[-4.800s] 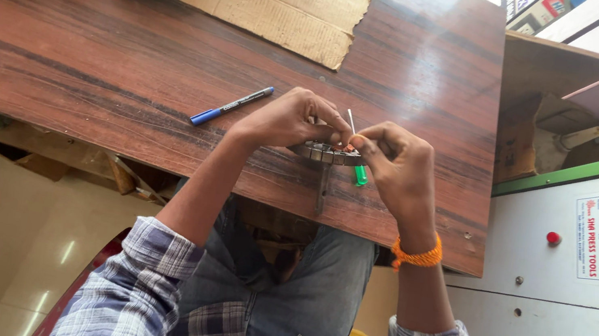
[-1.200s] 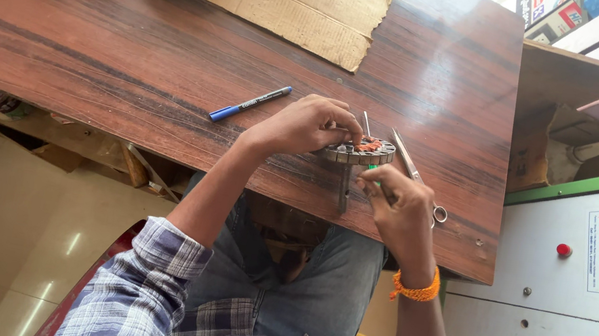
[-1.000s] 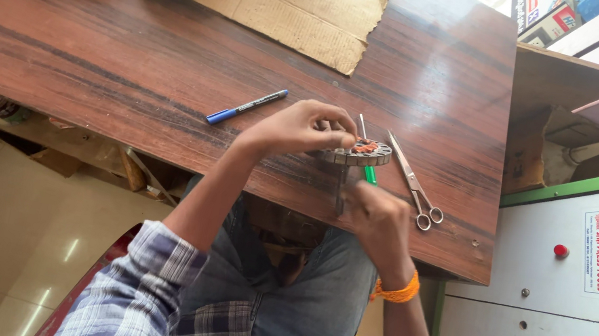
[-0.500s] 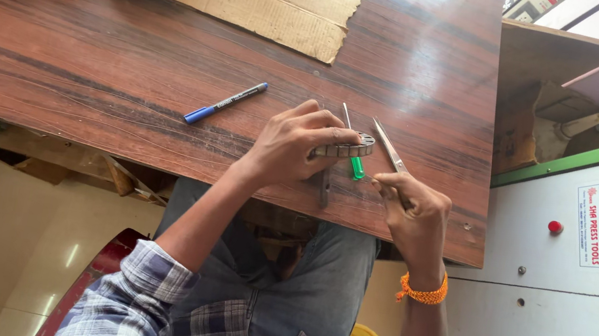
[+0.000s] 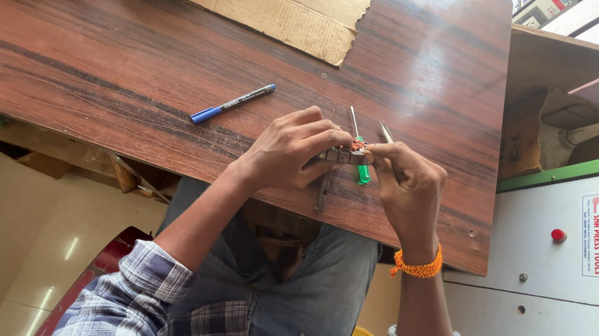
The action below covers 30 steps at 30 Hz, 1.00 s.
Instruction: The person uses a screwdriver and scissors to adjust and trim wires on a small circular electrical component clamped to a workbench. They repeatedly reposition the component and manipulate the wires with both hands throughout the clip.
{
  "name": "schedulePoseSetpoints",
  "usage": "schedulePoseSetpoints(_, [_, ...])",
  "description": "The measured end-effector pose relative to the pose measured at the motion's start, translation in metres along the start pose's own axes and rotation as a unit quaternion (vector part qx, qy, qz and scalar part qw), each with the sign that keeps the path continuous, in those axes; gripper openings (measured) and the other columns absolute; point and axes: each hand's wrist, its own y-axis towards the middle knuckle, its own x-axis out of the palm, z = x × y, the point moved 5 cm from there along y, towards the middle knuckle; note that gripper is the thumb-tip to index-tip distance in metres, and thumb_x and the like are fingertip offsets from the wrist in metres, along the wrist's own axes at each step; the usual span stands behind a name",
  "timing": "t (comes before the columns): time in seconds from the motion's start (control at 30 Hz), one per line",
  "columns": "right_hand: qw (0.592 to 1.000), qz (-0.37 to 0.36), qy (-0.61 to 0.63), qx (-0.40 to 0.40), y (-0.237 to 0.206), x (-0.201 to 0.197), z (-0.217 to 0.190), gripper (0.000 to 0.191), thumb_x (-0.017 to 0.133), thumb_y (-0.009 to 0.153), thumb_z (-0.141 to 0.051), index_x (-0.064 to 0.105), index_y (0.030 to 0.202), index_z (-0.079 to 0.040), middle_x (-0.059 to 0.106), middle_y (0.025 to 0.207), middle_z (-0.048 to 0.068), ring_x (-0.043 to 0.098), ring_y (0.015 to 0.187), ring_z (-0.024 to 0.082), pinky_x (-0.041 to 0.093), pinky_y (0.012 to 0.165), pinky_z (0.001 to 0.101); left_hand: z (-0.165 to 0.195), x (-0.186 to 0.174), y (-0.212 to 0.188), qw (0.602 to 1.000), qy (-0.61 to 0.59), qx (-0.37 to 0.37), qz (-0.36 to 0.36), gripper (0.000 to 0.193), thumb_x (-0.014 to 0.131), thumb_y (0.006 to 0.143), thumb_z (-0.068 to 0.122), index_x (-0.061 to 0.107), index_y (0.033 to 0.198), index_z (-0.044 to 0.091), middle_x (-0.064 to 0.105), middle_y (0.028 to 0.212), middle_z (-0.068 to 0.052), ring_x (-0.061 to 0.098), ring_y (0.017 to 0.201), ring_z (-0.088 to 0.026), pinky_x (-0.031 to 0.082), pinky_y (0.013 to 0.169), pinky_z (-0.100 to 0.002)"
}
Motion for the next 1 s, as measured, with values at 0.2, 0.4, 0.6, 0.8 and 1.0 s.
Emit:
schedulePoseSetpoints(0.2, [0.997, -0.026, -0.063, 0.018, 0.025, 0.012, 0.015, 0.005, 0.077, 0.095, -0.006, 0.078, 0.099, -0.004, 0.072, 0.066, 0.002, 0.057, 0.052, 0.003, 0.037, 0.044, 0.0248, -0.006, 0.007, -0.005, 1.000, 0.020, -0.006, 0.000, 0.052, 0.083, 0.081, 0.016, 0.064, 0.128, 0.015, 0.069, 0.112, 0.000, 0.063, 0.100, -0.024, 0.056, 0.087, -0.040])
schedulePoseSetpoints(0.4, [0.991, -0.076, -0.098, -0.049, 0.055, 0.018, 0.017, 0.005, 0.078, 0.095, -0.010, 0.077, 0.097, -0.005, 0.075, 0.075, 0.006, 0.067, 0.059, 0.008, 0.049, 0.051, 0.0240, -0.006, -0.001, 0.004, 0.992, -0.069, -0.099, 0.020, 0.049, 0.077, 0.085, 0.031, 0.060, 0.129, 0.017, 0.075, 0.095, -0.001, 0.068, 0.084, -0.019, 0.057, 0.078, -0.035])
schedulePoseSetpoints(0.6, [0.990, -0.075, -0.117, -0.019, 0.056, 0.020, 0.012, 0.009, 0.080, 0.092, -0.009, 0.077, 0.096, -0.001, 0.075, 0.075, 0.012, 0.071, 0.059, 0.014, 0.051, 0.054, 0.0280, -0.047, 0.017, 0.024, 0.901, -0.171, -0.383, -0.113, 0.063, 0.076, 0.085, 0.040, 0.056, 0.140, 0.015, 0.074, 0.071, -0.012, 0.070, 0.063, -0.017, 0.052, 0.061, -0.032])
schedulePoseSetpoints(0.8, [0.993, -0.077, -0.025, 0.090, 0.049, 0.014, 0.004, 0.011, 0.077, 0.094, -0.011, 0.078, 0.096, 0.000, 0.072, 0.070, 0.008, 0.060, 0.059, 0.009, 0.044, 0.051, 0.0277, -0.052, 0.023, 0.031, 0.913, -0.291, -0.262, -0.115, 0.028, 0.074, 0.091, 0.029, 0.080, 0.107, 0.006, 0.075, 0.085, -0.007, 0.067, 0.078, -0.012, 0.054, 0.068, -0.030])
schedulePoseSetpoints(1.0, [0.967, -0.180, 0.082, 0.163, 0.024, 0.014, -0.004, 0.009, 0.074, 0.095, -0.012, 0.076, 0.098, -0.003, 0.069, 0.074, -0.001, 0.056, 0.064, 0.001, 0.046, 0.053, 0.0223, -0.051, -0.001, 0.023, 0.949, -0.238, -0.162, -0.131, 0.021, 0.079, 0.088, 0.015, 0.082, 0.109, 0.014, 0.076, 0.085, -0.003, 0.069, 0.076, -0.013, 0.054, 0.067, -0.032])
